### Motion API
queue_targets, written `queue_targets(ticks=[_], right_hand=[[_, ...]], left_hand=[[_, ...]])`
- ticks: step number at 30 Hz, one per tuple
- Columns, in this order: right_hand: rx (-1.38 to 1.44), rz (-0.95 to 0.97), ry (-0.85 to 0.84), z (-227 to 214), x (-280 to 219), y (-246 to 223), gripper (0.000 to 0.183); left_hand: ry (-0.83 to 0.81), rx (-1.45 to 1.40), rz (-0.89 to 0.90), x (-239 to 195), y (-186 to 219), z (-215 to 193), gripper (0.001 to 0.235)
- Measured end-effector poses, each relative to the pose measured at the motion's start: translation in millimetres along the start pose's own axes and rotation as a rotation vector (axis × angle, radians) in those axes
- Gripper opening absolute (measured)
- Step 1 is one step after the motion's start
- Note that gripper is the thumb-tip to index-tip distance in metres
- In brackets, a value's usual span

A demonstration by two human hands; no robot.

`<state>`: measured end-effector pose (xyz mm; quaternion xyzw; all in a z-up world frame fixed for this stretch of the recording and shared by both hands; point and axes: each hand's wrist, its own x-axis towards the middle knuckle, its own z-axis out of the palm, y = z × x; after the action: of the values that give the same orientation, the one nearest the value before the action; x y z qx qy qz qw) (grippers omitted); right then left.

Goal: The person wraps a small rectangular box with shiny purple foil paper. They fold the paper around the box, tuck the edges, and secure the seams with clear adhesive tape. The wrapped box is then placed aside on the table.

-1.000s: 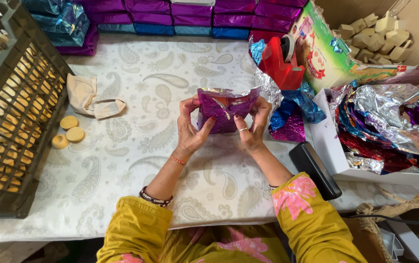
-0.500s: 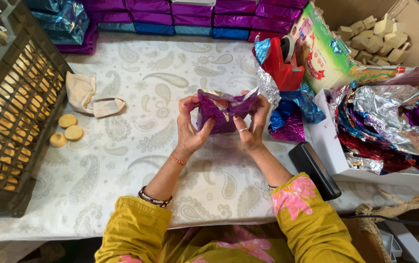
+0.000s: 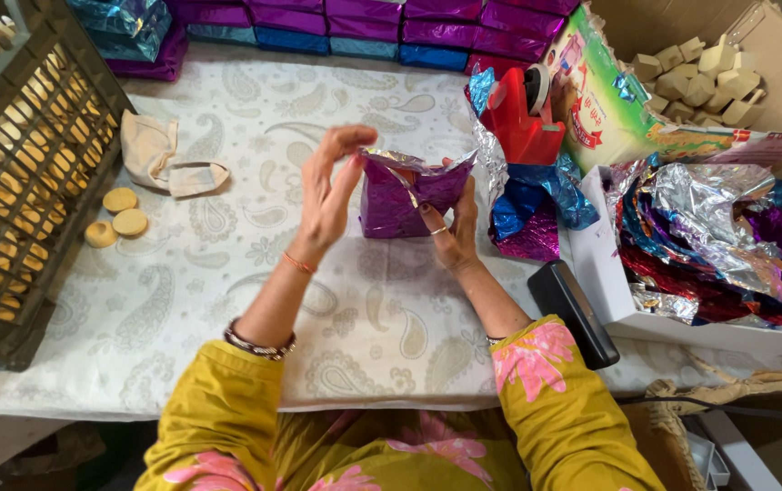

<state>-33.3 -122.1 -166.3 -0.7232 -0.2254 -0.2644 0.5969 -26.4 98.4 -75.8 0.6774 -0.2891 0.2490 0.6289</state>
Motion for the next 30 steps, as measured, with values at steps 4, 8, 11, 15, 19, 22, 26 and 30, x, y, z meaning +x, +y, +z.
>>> queue_targets(ticks=[4,8,11,15,19,22,26,30], right_hand=[[0.01,-0.004,-0.006,0,2,-3,0.071],[0.028,-0.005,-0.014,-1,1,-2,0.069],[0.026,-0.022,-0.009,0,-1,0,0.064],[0.01,-0.046,0.001,1,0,3,0.056],[0.006,-0.07,0.0,1,1,-1,0.062],[-0.016,-0.062,0.013,2,3,-5,0.06],[-0.041,-0.07,0.027,1,3,-9,0.061],[-0.067,-0.085,0.036,1,5,-10,0.064]], left_hand=[[-0.321,0.362,-0.043,42,33,-8,0.043],[-0.566,0.707,-0.037,72,47,14,0.043],[-0.666,0.827,-0.006,81,43,28,0.027],[-0.565,0.946,0.04,86,31,42,0.011],[-0.329,0.851,0.082,91,29,41,0.005],[-0.181,0.706,0.128,97,32,33,0.005],[0.09,0.415,0.162,89,28,10,0.014],[0.273,0.104,0.141,44,4,-4,0.025]])
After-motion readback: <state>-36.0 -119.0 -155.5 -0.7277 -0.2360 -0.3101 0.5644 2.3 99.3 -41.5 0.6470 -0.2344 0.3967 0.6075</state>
